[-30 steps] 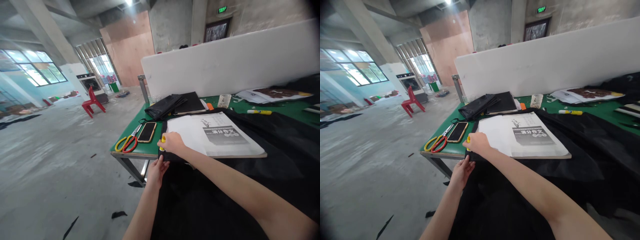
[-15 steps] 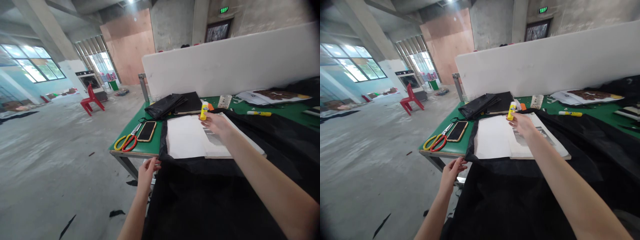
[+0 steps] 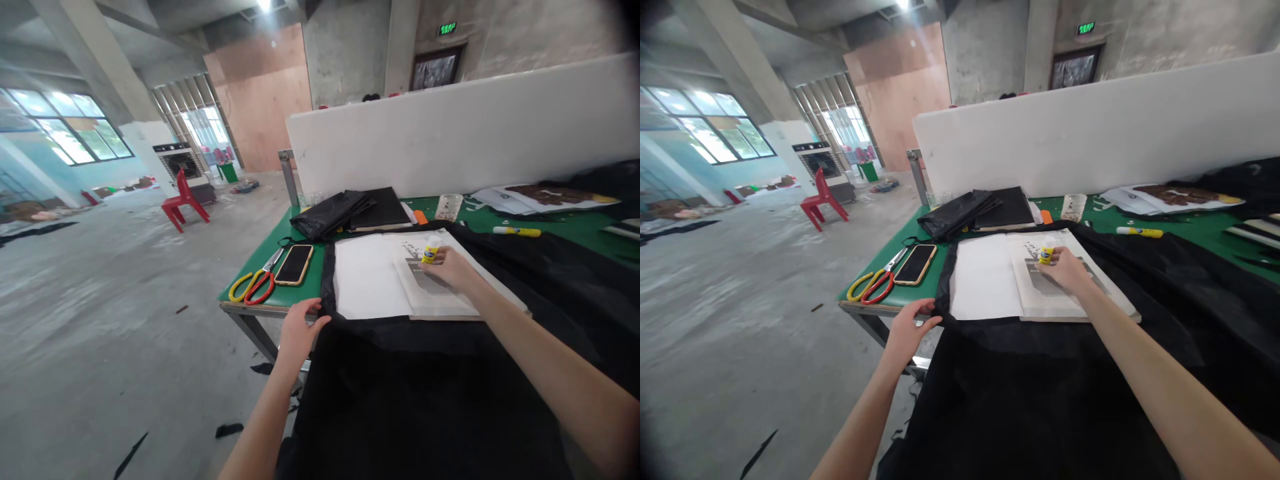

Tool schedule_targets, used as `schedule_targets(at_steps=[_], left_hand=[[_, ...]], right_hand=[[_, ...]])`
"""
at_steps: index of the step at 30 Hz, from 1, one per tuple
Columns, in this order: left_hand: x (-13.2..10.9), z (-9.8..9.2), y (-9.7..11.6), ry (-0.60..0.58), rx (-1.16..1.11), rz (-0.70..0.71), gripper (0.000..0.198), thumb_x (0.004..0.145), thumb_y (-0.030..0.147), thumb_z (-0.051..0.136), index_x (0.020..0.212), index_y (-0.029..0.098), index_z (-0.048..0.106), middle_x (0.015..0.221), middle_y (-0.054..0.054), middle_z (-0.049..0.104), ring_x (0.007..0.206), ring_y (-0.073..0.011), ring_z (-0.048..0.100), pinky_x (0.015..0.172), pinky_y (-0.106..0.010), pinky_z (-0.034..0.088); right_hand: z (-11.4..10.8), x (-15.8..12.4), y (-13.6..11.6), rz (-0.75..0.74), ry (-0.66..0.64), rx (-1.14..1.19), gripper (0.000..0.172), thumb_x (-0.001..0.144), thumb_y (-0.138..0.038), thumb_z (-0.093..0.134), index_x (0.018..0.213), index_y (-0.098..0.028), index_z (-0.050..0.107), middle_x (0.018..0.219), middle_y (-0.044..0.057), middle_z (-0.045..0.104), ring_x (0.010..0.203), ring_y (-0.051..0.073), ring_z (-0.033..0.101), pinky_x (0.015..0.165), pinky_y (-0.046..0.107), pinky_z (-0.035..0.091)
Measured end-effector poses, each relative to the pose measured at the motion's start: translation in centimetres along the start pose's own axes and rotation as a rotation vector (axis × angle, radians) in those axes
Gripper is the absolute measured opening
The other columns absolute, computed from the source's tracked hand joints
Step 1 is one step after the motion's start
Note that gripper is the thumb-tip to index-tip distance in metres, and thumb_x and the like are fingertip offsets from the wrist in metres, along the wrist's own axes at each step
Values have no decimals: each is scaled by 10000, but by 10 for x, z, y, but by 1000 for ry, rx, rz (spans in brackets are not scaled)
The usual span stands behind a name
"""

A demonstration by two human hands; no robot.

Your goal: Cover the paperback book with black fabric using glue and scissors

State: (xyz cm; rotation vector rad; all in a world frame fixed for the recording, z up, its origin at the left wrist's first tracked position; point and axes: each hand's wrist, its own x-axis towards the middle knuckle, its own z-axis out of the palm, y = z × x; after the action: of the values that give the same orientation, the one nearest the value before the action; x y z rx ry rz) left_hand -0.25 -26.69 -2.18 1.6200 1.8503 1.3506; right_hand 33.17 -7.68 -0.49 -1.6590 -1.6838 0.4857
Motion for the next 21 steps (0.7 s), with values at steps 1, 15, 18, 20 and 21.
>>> schedule_targets(at_steps=[1,15,18,20,21], left_hand=[[1,0,-2,-9,-23,-16,327,644,270,740,963,252,668,876,-37,679,831,-213,593,814,-322,440],[0,2,2,5,-118,-45,137,695,264,676,826,258,716,800,-25,692,767,-199,593,790,-305,448],[-3,-3,4,-18,-125,2,93,716,256,661,786,268,721,839,-27,689,842,-204,592,828,-298,439],[-6,-6,5,-44,-120,59,93,735,246,645,789,264,719,857,-32,681,875,-203,590,844,-296,435],[-7,-7,4,-56,-116,91,99,747,241,634,797,260,717,868,-37,676,884,-202,590,851,-300,434]], right_hand=[[-3,-2,-4,-3,44,26,658,572,-424,751,1102,-120,507,1051,141,613,889,242,599,759,349,466],[17,-153,-124,-578,-502,-197,418,782,-587,537,906,-195,616,868,77,632,820,229,574,724,344,449],[35,-156,-130,-664,-444,-278,541,734,-625,576,979,-143,604,939,125,617,912,284,549,794,408,440],[42,-151,-134,-715,-418,-228,534,803,-573,522,1099,-131,564,1040,132,601,988,282,529,846,417,428],[44,-147,-135,-743,-419,-185,485,856,-509,474,1161,-137,532,1099,127,587,1032,268,516,874,409,420]])
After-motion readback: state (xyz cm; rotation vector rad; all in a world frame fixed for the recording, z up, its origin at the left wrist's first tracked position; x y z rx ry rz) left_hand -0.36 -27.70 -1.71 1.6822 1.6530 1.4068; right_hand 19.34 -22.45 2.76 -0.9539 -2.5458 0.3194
